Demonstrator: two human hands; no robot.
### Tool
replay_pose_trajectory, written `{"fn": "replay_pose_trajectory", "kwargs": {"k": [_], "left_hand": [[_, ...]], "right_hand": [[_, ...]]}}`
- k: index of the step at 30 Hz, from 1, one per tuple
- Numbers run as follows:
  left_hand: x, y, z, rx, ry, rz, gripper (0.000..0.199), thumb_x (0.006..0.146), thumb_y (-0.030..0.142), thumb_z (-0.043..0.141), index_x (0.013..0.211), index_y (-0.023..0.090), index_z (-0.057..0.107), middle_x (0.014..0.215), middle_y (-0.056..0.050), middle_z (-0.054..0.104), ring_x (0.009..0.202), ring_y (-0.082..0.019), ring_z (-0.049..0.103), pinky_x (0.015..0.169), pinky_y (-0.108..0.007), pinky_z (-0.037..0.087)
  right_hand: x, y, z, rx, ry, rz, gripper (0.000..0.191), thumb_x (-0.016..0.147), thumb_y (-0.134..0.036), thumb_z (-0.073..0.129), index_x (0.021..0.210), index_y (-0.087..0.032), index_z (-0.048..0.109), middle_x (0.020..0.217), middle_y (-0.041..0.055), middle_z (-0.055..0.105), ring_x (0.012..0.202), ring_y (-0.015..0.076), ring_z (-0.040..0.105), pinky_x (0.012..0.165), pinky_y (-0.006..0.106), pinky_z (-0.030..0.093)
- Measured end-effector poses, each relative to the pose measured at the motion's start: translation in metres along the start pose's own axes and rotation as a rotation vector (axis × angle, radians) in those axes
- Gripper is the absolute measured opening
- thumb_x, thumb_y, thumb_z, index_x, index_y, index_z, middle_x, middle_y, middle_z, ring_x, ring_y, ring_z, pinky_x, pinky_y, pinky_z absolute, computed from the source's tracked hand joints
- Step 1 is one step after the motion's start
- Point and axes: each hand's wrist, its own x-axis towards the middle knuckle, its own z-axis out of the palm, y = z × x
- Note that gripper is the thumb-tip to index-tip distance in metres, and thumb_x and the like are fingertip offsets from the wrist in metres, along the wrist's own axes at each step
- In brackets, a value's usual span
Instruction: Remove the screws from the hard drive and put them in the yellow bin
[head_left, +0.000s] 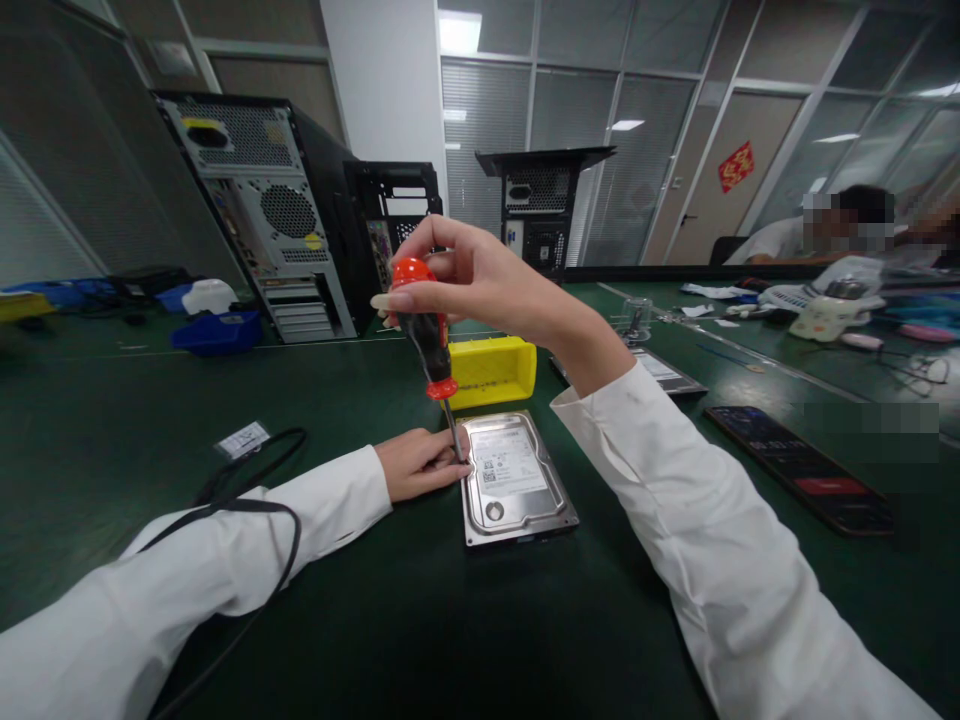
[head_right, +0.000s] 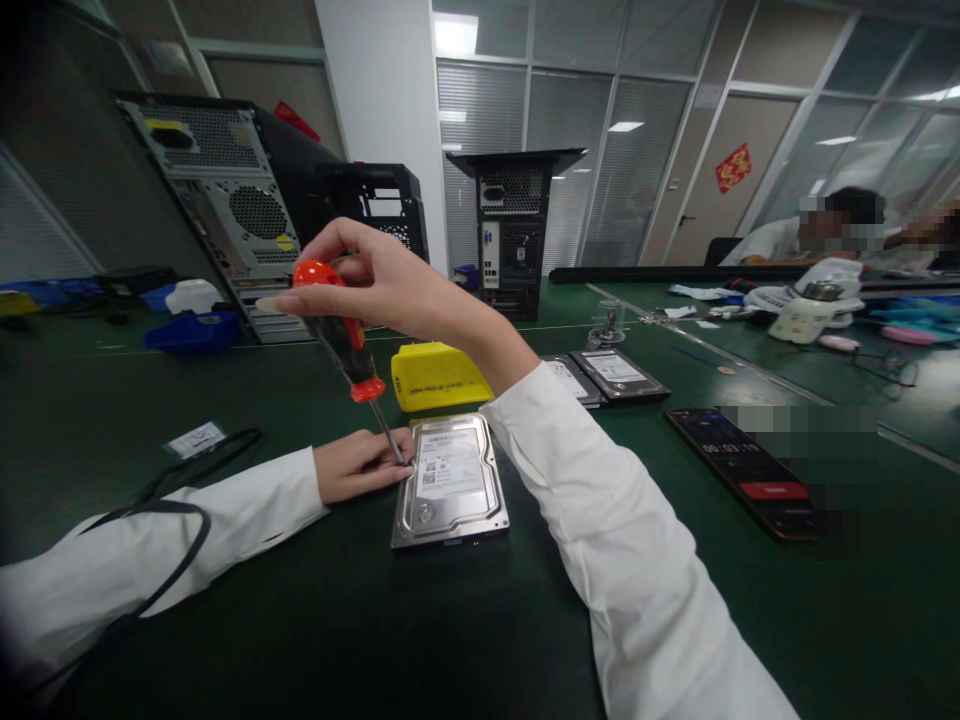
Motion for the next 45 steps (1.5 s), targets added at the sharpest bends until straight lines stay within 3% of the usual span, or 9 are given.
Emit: {"fn": "replay_pose_trajectory", "kwargs": {"k": [4, 8, 12, 19, 26, 31, 45], "left_hand": [[0.003, 0.003, 0.003, 0.159, 0.012, -0.029, 0.018, 0.09, 0.036, 0.037, 0.084, 0.02, 0.042, 0.056, 0.005, 0.046, 0.047, -0.011, 0.047, 0.048, -0.02, 0.031], [0.004, 0.006, 0.006, 0.237, 0.036, -0.038, 0.015, 0.088, 0.033, 0.04, 0.08, 0.02, 0.043, 0.055, 0.005, 0.048, 0.045, -0.01, 0.047, 0.047, -0.019, 0.03], [0.004, 0.009, 0.007, 0.232, 0.081, -0.055, 0.012, 0.085, 0.028, 0.043, 0.076, 0.019, 0.045, 0.052, 0.006, 0.046, 0.043, -0.008, 0.045, 0.045, -0.017, 0.03], [0.005, 0.01, 0.009, 0.179, 0.093, -0.076, 0.012, 0.084, 0.026, 0.044, 0.075, 0.019, 0.044, 0.05, 0.007, 0.044, 0.041, -0.008, 0.043, 0.044, -0.016, 0.029], [0.005, 0.01, 0.008, 0.15, 0.081, -0.061, 0.012, 0.085, 0.026, 0.043, 0.075, 0.019, 0.043, 0.051, 0.007, 0.044, 0.042, -0.008, 0.044, 0.045, -0.017, 0.03], [0.005, 0.013, 0.007, 0.163, 0.065, -0.059, 0.011, 0.084, 0.025, 0.043, 0.075, 0.019, 0.044, 0.052, 0.006, 0.045, 0.042, -0.008, 0.043, 0.045, -0.017, 0.03], [0.007, 0.012, 0.006, 0.204, 0.067, -0.05, 0.01, 0.083, 0.024, 0.044, 0.075, 0.018, 0.046, 0.055, 0.005, 0.047, 0.044, -0.008, 0.045, 0.046, -0.017, 0.031]], "right_hand": [[0.0, 0.0, 0.0, 0.058, 0.042, 0.002, 0.023, 0.08, -0.019, 0.062, 0.092, -0.014, 0.043, 0.081, 0.0017, 0.06, 0.082, 0.0131, 0.063, 0.058, 0.017, 0.048], [-0.003, -0.005, -0.002, 0.097, 0.025, 0.047, 0.02, 0.082, -0.016, 0.059, 0.092, -0.014, 0.043, 0.08, 0.0008, 0.061, 0.08, 0.0112, 0.064, 0.064, 0.019, 0.051], [-0.006, -0.011, -0.006, 0.099, -0.009, 0.057, 0.018, 0.083, -0.013, 0.056, 0.093, -0.013, 0.042, 0.083, 0.0014, 0.062, 0.081, 0.01, 0.064, 0.067, 0.019, 0.052], [-0.002, -0.009, -0.004, -0.004, -0.033, -0.055, 0.007, 0.084, -0.012, 0.055, 0.089, -0.01, 0.051, 0.091, 0.003, 0.057, 0.083, 0.0073, 0.059, 0.078, 0.019, 0.049], [0.0, -0.006, -0.001, -0.09, -0.025, -0.097, 0.013, 0.085, -0.022, 0.057, 0.087, -0.011, 0.05, 0.086, 0.0018, 0.054, 0.078, 0.0078, 0.056, 0.074, 0.02, 0.048], [-0.002, -0.007, -0.002, -0.002, -0.041, -0.039, 0.014, 0.084, -0.021, 0.057, 0.087, -0.012, 0.047, 0.085, 0.003, 0.056, 0.081, 0.0109, 0.061, 0.076, 0.024, 0.051], [0.0, -0.006, -0.001, 0.001, -0.046, -0.103, 0.012, 0.083, -0.016, 0.057, 0.085, -0.011, 0.047, 0.086, 0.0029, 0.054, 0.08, 0.0105, 0.061, 0.074, 0.024, 0.052]]}}
